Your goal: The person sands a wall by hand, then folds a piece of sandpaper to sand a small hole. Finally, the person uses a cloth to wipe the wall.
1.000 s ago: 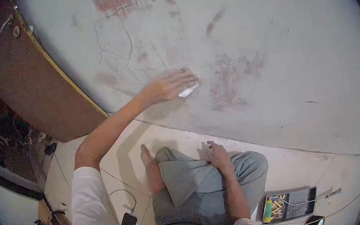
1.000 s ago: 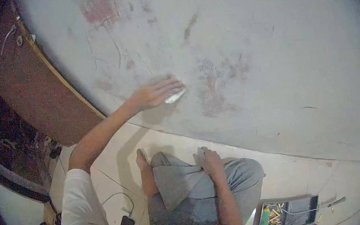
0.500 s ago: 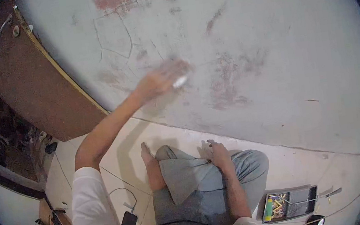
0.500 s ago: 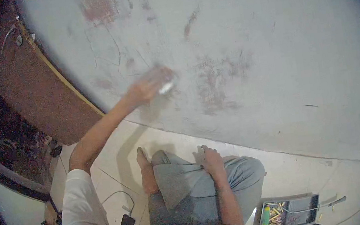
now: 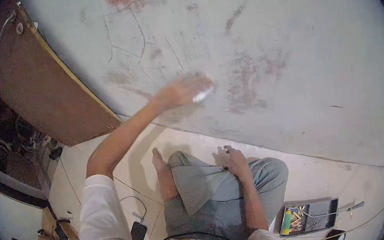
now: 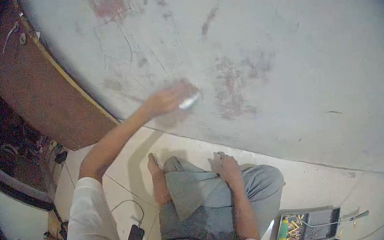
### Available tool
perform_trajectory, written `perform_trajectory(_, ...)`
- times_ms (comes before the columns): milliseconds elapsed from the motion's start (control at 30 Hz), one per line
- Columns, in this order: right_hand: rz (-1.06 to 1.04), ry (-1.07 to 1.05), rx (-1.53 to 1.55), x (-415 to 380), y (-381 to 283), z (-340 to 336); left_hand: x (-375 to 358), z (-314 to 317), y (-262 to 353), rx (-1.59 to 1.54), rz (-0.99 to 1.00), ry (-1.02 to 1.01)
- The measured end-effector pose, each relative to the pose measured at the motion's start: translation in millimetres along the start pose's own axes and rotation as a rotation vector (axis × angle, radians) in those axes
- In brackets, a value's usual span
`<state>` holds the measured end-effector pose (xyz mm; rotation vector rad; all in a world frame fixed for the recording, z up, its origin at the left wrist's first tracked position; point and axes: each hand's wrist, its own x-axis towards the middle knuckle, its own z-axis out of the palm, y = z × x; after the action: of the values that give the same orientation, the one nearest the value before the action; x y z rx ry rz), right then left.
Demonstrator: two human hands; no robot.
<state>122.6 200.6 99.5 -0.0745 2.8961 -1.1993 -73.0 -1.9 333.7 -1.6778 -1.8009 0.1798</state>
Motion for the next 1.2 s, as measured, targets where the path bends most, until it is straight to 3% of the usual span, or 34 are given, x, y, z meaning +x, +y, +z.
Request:
perform_trajectory(33, 0.005, -0.006, 0.004, -1, -4, -3, 5, -13, -14, 0.091, 0.003, 0.043)
perform_trajectory(167, 0.001, 0.006, 0.025, -1, -15, -5, 47, -78, -55, 0.351, -0.485, 0.45)
perform_trajectory(267, -0.025, 0.066, 0.016, -2, -11, -6, 48, -49, -26, 0.135, -0.552, 0.499)
perform_trajectory(333, -0.022, 0.083, 0.015, -4, -16, -8, 19, -4, 5, -0.034, -0.333, 0.278)
perform_trajectory(400, 0.022, 0.053, 0.049, -5, -20, -10, -1, 15, 37, 0.066, -0.163, 0.009)
perform_trajectory(500, 0.009, 0.054, -0.005, -4, -12, -5, -5, 8, 10, -0.003, -0.056, -0.022)
perform_trajectory(567, 0.011, 0.047, 0.024, 0, -6, -2, 18, -32, -15, 0.067, -0.324, 0.062)
perform_trajectory(633, 0.012, 0.037, 0.063, 1, -7, 2, 42, -75, -43, 0.251, -0.517, 0.363)
perform_trajectory(733, -0.027, 0.031, 0.008, 1, -7, -3, 59, -67, -50, 0.301, -0.593, 0.533)
perform_trajectory(800, -0.023, 0.015, -0.001, -1, -9, -5, 53, -33, -5, 0.063, -0.562, 0.499)
perform_trajectory(867, -0.015, 0.02, 0.017, -2, -10, -7, 25, 9, 26, 0.103, -0.324, 0.245)
perform_trajectory(967, 0.0, 0.034, 0.01, -3, -13, -8, 21, 6, 34, -0.009, -0.388, 0.123)
perform_trajectory(1033, 0.022, 0.041, 0.0, -3, -12, -7, 33, -9, 13, 0.093, -0.451, 0.284)
perform_trajectory(1100, 0.009, 0.006, 0.012, -1, -10, -4, 63, -44, -15, 0.045, -0.74, 0.409)
perform_trajectory(1200, 0.014, -0.015, 0.024, 4, -7, -2, 89, -74, -34, 0.184, -0.748, 0.467)
